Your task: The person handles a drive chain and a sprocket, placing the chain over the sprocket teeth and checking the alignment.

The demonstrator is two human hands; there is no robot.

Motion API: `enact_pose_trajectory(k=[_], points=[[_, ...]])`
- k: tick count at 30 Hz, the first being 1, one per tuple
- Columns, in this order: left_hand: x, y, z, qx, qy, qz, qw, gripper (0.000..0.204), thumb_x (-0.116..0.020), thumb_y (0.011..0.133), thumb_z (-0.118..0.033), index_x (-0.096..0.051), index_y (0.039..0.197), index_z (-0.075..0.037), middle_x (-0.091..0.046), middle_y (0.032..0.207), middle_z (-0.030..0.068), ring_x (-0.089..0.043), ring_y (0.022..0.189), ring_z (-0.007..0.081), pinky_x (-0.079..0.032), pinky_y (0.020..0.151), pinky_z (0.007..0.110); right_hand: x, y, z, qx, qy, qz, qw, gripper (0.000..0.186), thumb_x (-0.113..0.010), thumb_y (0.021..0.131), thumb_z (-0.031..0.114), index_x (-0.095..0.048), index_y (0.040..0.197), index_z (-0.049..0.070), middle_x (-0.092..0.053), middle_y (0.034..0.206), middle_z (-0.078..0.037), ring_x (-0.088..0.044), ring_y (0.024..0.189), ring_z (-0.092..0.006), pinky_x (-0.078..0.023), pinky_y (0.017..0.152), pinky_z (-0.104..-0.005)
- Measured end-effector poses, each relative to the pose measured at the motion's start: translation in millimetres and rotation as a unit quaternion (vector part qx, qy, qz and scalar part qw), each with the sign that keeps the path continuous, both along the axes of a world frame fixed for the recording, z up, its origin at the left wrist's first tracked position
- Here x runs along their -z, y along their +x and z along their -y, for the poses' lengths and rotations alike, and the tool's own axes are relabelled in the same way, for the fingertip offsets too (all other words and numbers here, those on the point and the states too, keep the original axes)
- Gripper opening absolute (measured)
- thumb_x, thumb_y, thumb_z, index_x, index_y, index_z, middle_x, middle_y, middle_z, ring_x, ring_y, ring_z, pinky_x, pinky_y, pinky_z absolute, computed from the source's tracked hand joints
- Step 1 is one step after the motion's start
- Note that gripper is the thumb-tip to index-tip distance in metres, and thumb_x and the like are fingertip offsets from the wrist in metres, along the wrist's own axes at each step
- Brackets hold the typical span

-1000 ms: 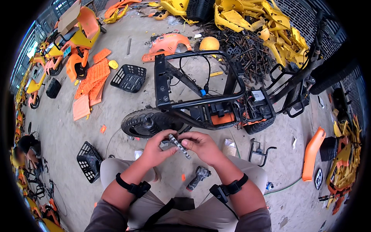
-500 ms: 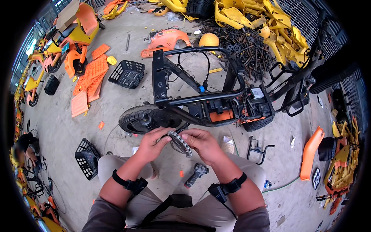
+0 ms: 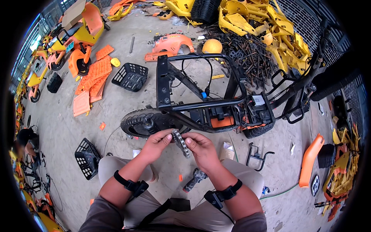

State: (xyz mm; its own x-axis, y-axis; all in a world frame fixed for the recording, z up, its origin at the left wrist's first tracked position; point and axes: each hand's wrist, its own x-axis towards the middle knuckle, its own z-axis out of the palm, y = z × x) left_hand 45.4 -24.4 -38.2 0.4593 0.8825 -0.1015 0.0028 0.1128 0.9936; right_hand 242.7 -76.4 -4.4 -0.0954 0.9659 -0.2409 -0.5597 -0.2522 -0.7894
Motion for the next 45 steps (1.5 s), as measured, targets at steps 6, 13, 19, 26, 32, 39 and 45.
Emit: enact_pose_trajectory(k=[6, 13, 19, 26, 32, 39, 45], points=[[-1, 2, -1, 0.033, -0.045, -0.006, 0.998, 0.035, -0.054, 0.102, -0.018, -0.056, 0.132, 0.000, -0.064, 0.118, 0.0058, -0.058, 0.109, 0.0128, -0.047, 0.097, 0.029, 7, 1, 1, 0.004, 0.035, -0.016, 0.999, 0.024, -0.064, 0.094, 0.011, -0.063, 0.116, -0.001, -0.066, 0.106, -0.005, -0.059, 0.097, -0.0125, -0.046, 0.089, -0.0283], [6, 5, 4, 0.042, -0.067, 0.082, 0.994, 0.044, -0.058, 0.099, -0.012, -0.047, 0.138, 0.004, -0.064, 0.123, 0.0090, -0.056, 0.112, 0.0100, -0.046, 0.094, 0.025, 14, 0, 2, 0.006, 0.043, -0.044, 0.998, 0.023, -0.062, 0.095, 0.006, -0.062, 0.116, 0.000, -0.065, 0.109, -0.007, -0.059, 0.102, -0.0140, -0.045, 0.095, -0.0293], [5, 8, 5, 0.063, -0.104, 0.126, 0.985, 0.055, -0.058, 0.096, -0.002, -0.034, 0.145, 0.006, -0.057, 0.134, 0.0122, -0.053, 0.121, 0.0136, -0.044, 0.099, 0.027, 21, -2, 3, 0.007, 0.050, -0.043, 0.998, 0.022, -0.059, 0.094, 0.002, -0.061, 0.116, 0.000, -0.064, 0.114, -0.009, -0.058, 0.105, -0.0153, -0.044, 0.098, -0.0303], [0, 6, 5, 0.061, -0.070, 0.133, 0.987, 0.054, -0.054, 0.097, 0.001, -0.034, 0.147, 0.002, -0.054, 0.137, 0.0134, -0.050, 0.127, 0.0170, -0.042, 0.105, 0.030, 28, -6, 2, -0.004, 0.063, -0.037, 0.997, 0.018, -0.063, 0.093, 0.005, -0.061, 0.111, 0.002, -0.063, 0.121, -0.012, -0.059, 0.111, -0.0190, -0.043, 0.100, -0.0346], [-1, 6, 4, 0.024, -0.081, 0.146, 0.986, 0.054, -0.058, 0.093, 0.005, -0.037, 0.143, 0.005, -0.053, 0.138, 0.0156, -0.050, 0.128, 0.0196, -0.041, 0.107, 0.031, 18, -6, 0, -0.009, 0.082, -0.052, 0.995, 0.015, -0.057, 0.093, -0.003, -0.060, 0.106, 0.004, -0.060, 0.124, -0.013, -0.054, 0.117, -0.0213, -0.040, 0.103, -0.0348], [-4, 3, 4, 0.009, -0.140, 0.198, 0.970, 0.053, -0.063, 0.091, 0.003, -0.043, 0.140, 0.001, -0.052, 0.138, 0.0138, -0.053, 0.126, 0.0200, -0.044, 0.105, 0.032, 24, -6, -2, -0.029, 0.088, -0.054, 0.994, 0.015, -0.058, 0.091, -0.005, -0.060, 0.102, 0.005, -0.059, 0.125, -0.013, -0.053, 0.118, -0.0217, -0.040, 0.103, -0.0359], [-2, 6, 6, 0.018, -0.115, 0.188, 0.975, 0.058, -0.065, 0.089, 0.004, -0.041, 0.142, -0.002, -0.050, 0.141, 0.0120, -0.050, 0.129, 0.0196, -0.044, 0.105, 0.032, 22, -9, 0, -0.027, 0.082, -0.054, 0.995, 0.015, -0.058, 0.090, -0.007, -0.059, 0.098, 0.006, -0.059, 0.123, -0.013, -0.054, 0.115, -0.0211, -0.040, 0.102, -0.0353]])
